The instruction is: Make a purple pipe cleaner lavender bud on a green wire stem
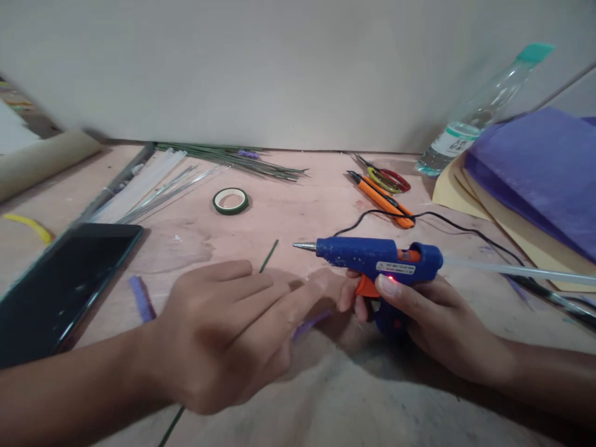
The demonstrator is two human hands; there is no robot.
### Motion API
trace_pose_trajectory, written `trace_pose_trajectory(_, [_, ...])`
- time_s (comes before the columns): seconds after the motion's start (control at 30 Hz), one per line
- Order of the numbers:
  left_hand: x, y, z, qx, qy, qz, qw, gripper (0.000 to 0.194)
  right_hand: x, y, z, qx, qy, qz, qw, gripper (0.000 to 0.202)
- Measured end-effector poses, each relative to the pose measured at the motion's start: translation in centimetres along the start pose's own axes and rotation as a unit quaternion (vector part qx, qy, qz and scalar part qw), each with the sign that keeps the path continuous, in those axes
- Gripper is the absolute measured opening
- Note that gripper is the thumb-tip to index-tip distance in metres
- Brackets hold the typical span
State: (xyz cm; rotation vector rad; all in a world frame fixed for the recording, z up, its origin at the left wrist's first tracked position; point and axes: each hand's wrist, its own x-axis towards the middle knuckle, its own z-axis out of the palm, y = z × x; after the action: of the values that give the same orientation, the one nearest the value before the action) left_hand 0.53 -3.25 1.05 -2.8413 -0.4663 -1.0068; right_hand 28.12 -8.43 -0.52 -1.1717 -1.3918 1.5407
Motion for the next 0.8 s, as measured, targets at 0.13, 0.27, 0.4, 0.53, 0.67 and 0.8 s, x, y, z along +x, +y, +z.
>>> trace_pose_trajectory(0.13, [-0.05, -0.19, 0.01, 0.008, 0.007, -0.008, 1.0, 0.037, 0.02, 0.05, -0.03, 0.005, 0.001, -0.004, 1.0, 0.041])
trace_pose_trajectory(0.27, [-0.09, -0.39, 0.53, 0.019, 0.007, -0.004, 1.0, 0.039, -0.11, 0.1, -0.05, 0.01, -0.007, 0.002, 1.0, 0.042])
trace_pose_trajectory(0.4, [0.02, -0.63, 0.71, 0.012, 0.006, 0.014, 1.0, 0.04, -0.13, 0.04, -0.08, 0.014, -0.013, -0.004, 1.0, 0.04])
trace_pose_trajectory(0.53, [0.21, -0.66, 0.56, 0.005, -0.007, 0.018, 1.0, 0.039, -0.1, 0.08, -0.07, 0.009, -0.007, 0.013, 1.0, 0.04])
trace_pose_trajectory(0.67, [0.49, -0.47, 0.62, -0.009, 0.002, 0.02, 1.0, 0.033, -0.03, 0.08, 0.0, 0.007, -0.001, 0.001, 1.0, 0.041])
trace_pose_trajectory(0.8, [0.41, -0.09, 0.76, -0.036, 0.012, 0.01, 0.999, 0.027, 0.04, -0.16, 0.13, 0.0, 0.002, 0.0, 1.0, 0.04])
